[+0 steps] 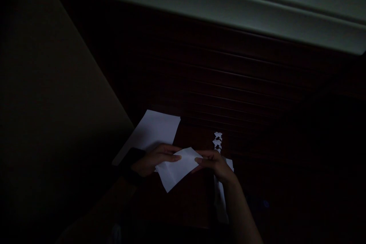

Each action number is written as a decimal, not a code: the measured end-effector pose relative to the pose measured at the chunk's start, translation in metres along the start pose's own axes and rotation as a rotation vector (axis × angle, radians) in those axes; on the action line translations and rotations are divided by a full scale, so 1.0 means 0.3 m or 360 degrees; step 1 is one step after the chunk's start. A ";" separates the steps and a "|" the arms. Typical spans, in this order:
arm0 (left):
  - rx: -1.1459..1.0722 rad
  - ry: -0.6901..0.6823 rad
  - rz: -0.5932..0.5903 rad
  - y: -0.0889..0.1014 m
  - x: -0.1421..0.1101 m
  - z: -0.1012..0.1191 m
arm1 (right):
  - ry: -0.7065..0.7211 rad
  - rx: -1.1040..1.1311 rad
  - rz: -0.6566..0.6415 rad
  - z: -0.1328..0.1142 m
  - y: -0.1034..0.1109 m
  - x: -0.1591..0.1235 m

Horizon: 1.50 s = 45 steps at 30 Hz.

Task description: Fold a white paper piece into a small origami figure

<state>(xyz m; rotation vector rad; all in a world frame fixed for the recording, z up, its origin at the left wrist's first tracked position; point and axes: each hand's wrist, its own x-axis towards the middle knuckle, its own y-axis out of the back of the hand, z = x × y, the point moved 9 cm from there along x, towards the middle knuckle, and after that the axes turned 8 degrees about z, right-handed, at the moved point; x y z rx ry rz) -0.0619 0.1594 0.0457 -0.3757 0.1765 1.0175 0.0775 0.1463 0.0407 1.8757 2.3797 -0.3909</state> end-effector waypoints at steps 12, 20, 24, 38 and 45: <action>0.0026 0.0013 0.0063 0.025 0.003 -0.008 | 0.0061 -0.0260 0.0054 0.013 0.048 0.002; -0.0871 0.0042 0.0107 0.037 0.022 0.011 | 0.0130 0.0044 0.0462 0.003 0.081 0.021; -0.1001 -0.0061 0.0128 -0.006 0.038 -0.012 | 0.0316 0.0113 0.0945 -0.002 0.102 0.008; -0.0362 -0.0489 0.0869 0.044 0.025 -0.034 | 0.0409 -0.0054 0.0769 0.034 -0.072 -0.005; 0.0120 -0.0537 0.0887 0.068 0.045 -0.016 | 0.0518 -0.0003 0.0926 -0.032 0.008 -0.022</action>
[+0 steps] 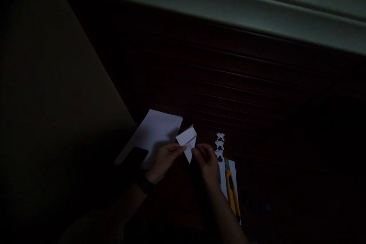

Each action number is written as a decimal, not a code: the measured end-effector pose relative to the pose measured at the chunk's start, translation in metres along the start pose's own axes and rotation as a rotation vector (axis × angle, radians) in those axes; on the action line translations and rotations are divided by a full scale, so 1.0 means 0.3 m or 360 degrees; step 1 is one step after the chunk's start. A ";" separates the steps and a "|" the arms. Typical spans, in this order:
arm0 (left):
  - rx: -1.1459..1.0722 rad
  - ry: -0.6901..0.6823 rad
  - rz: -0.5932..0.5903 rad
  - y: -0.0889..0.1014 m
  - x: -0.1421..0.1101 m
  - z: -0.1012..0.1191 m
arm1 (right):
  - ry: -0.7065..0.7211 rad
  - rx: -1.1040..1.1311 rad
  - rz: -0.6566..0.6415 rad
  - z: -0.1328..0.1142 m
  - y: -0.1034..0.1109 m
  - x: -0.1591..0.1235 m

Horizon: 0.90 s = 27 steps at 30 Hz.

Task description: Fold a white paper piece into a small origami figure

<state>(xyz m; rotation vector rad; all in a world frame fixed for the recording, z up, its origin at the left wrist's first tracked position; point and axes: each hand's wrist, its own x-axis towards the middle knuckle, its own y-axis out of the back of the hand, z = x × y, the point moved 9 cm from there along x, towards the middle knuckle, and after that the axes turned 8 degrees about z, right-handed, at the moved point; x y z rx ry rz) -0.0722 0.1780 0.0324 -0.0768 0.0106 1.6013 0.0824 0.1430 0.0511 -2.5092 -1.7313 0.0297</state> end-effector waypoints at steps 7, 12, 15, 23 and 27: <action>0.0316 -0.0211 -0.0217 -0.045 -0.014 0.025 | 0.0144 -0.0446 -0.0251 -0.025 0.003 0.046; 0.0311 -0.0230 -0.0216 -0.048 -0.022 0.035 | 0.0045 -0.0484 -0.0117 0.048 0.040 0.066; 0.0194 -0.0155 -0.0255 -0.057 -0.026 0.032 | 0.0003 -0.0460 -0.0065 0.062 0.050 0.072; 0.0117 -0.0087 -0.0238 -0.054 -0.019 0.012 | 0.0018 -0.0491 -0.0021 0.050 0.048 0.069; 0.0140 -0.0091 -0.0187 -0.041 -0.011 -0.009 | 0.0048 -0.0437 0.0052 0.050 0.043 0.060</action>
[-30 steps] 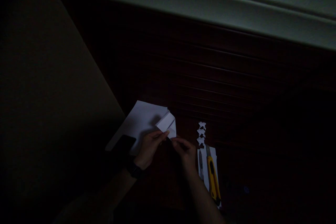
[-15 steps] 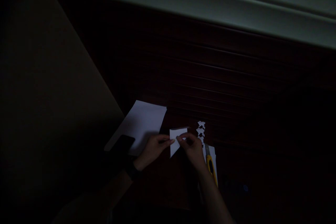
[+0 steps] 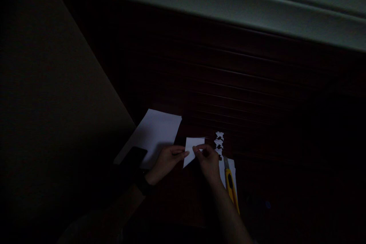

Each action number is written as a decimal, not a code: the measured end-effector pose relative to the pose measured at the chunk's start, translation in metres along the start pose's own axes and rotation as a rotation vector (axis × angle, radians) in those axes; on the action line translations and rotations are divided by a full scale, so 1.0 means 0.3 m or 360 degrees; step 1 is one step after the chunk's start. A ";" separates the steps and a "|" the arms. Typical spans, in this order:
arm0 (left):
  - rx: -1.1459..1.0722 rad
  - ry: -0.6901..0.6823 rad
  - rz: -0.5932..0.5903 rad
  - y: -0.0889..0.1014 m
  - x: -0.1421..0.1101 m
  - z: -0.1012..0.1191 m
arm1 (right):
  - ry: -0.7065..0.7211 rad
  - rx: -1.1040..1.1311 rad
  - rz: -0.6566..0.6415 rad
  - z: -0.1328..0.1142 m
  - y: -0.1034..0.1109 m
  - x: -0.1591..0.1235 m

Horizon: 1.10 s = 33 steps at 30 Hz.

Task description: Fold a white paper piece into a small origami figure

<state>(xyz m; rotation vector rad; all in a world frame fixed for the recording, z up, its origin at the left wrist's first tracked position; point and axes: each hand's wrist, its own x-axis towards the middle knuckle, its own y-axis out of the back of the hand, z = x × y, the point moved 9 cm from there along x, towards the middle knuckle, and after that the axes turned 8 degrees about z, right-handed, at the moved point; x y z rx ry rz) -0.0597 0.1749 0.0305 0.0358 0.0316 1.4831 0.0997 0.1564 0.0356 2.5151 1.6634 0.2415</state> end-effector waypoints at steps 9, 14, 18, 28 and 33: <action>-0.0012 0.0009 -0.0003 0.003 0.001 0.009 | 0.0014 0.0055 0.0045 0.008 -0.003 0.000; -0.0096 0.0053 -0.0007 0.003 0.000 0.006 | -0.0034 0.0092 0.0041 0.017 -0.001 0.002; -0.0150 0.0098 -0.0001 0.006 -0.002 0.004 | -0.0057 0.0146 0.0046 0.009 0.000 -0.001; -0.0218 0.0254 -0.0075 -0.001 -0.021 0.020 | -0.0074 0.0218 0.0057 0.012 -0.008 -0.009; -0.0204 0.0249 -0.0098 -0.003 -0.018 0.017 | -0.0046 0.0162 0.0074 0.008 -0.005 -0.009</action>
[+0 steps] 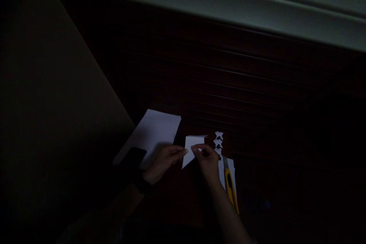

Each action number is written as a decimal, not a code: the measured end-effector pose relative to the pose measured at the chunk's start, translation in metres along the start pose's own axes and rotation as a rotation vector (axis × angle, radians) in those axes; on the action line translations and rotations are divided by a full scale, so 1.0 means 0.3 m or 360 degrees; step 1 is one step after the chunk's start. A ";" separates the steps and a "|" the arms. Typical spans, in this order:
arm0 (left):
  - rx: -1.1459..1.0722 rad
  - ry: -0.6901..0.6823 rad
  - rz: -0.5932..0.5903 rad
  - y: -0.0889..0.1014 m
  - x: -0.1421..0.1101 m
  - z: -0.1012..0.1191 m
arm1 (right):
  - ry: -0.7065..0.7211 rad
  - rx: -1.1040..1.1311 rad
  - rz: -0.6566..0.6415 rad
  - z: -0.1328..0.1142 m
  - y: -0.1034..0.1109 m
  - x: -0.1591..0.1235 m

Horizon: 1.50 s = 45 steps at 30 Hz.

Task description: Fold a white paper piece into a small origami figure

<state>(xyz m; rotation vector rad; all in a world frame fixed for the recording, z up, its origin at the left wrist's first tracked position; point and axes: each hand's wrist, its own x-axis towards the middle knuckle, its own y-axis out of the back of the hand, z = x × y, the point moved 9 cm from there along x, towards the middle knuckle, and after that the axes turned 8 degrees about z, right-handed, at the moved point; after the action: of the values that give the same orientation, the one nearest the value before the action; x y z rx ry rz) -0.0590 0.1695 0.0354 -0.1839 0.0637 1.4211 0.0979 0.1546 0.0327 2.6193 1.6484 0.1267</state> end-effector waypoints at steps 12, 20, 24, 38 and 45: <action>0.0047 -0.0117 0.0066 0.014 0.011 -0.001 | -0.0020 -0.0113 -0.0039 0.013 0.000 -0.002; 0.0062 -0.0130 0.0122 0.027 0.017 -0.007 | -0.0054 -0.0049 -0.0084 -0.009 0.013 0.003; 0.0059 -0.0117 0.0170 0.034 0.016 -0.004 | -0.0114 -0.0015 -0.0083 -0.001 0.010 -0.001; 0.0112 -0.0127 0.0210 0.046 0.020 -0.008 | -0.0088 0.0237 -0.0015 0.008 0.007 0.007; 0.0138 -0.0129 0.0249 0.052 0.021 -0.008 | -0.0155 0.0439 0.0005 0.011 0.014 0.010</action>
<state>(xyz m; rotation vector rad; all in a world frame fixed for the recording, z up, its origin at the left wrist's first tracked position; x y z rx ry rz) -0.0734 0.1775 0.0306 -0.0503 0.0740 1.5772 0.1032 0.1554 0.0298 2.7679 1.7406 -0.2418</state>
